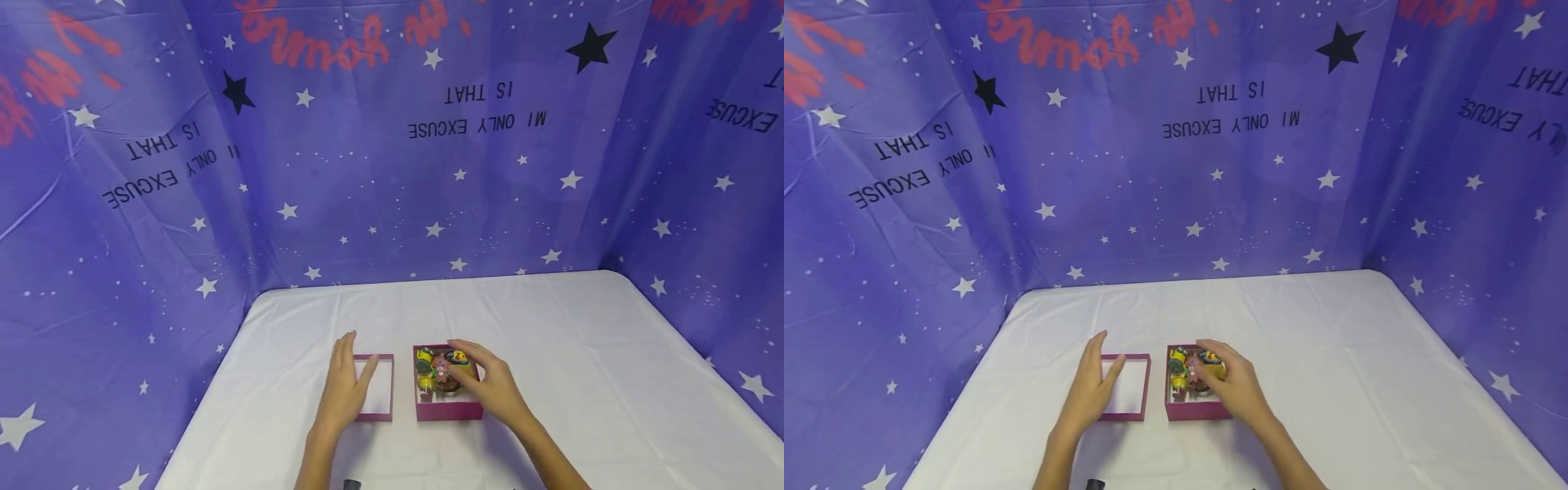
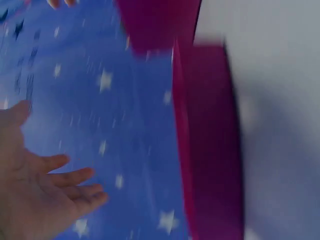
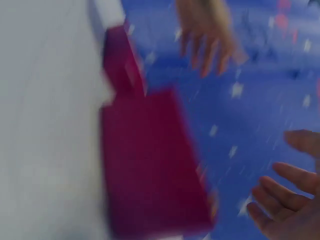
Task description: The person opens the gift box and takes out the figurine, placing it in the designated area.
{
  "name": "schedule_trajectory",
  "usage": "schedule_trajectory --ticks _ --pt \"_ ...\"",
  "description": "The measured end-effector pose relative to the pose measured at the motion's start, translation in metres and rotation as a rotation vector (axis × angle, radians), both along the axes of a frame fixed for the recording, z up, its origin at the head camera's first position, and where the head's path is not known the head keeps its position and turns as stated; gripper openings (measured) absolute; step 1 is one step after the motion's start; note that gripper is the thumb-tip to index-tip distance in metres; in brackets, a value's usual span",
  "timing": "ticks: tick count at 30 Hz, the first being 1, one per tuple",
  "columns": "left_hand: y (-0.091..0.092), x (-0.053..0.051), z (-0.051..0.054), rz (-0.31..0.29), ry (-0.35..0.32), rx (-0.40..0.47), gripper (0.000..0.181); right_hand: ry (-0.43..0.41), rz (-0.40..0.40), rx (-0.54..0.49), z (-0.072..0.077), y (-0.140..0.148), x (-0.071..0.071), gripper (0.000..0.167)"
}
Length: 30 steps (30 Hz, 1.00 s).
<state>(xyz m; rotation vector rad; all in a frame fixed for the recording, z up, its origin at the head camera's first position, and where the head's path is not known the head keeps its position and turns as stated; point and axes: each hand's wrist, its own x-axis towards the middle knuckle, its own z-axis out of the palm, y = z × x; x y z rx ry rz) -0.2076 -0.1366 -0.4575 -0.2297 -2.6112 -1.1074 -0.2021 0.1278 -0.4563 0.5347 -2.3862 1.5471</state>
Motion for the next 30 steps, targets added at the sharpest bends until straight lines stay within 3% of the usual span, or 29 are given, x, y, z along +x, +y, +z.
schedule_trajectory --ticks 3,8,11,15,23,30 --pt "0.029 -0.004 -0.010 -0.086 -0.016 0.089 0.075 -0.045 0.006 -0.087 -0.024 0.023 -0.013 0.057" --pt "0.058 -0.005 -0.038 -0.243 -0.174 0.202 0.082 -0.207 0.205 -0.242 -0.062 0.040 -0.021 0.084" --pt "0.067 -0.004 -0.049 -0.309 -0.224 0.233 0.090 -0.275 0.289 -0.263 -0.073 0.040 -0.022 0.095" --pt "0.075 -0.004 -0.058 -0.366 -0.194 0.281 0.105 -0.343 0.275 -0.242 -0.077 0.036 -0.020 0.104" --pt "0.078 -0.006 -0.076 -0.375 -0.100 0.336 0.111 -0.362 0.217 -0.226 -0.083 0.031 -0.018 0.113" --pt "0.079 -0.008 -0.076 -0.348 -0.087 0.308 0.109 -0.337 0.210 -0.205 -0.082 0.033 -0.018 0.112"
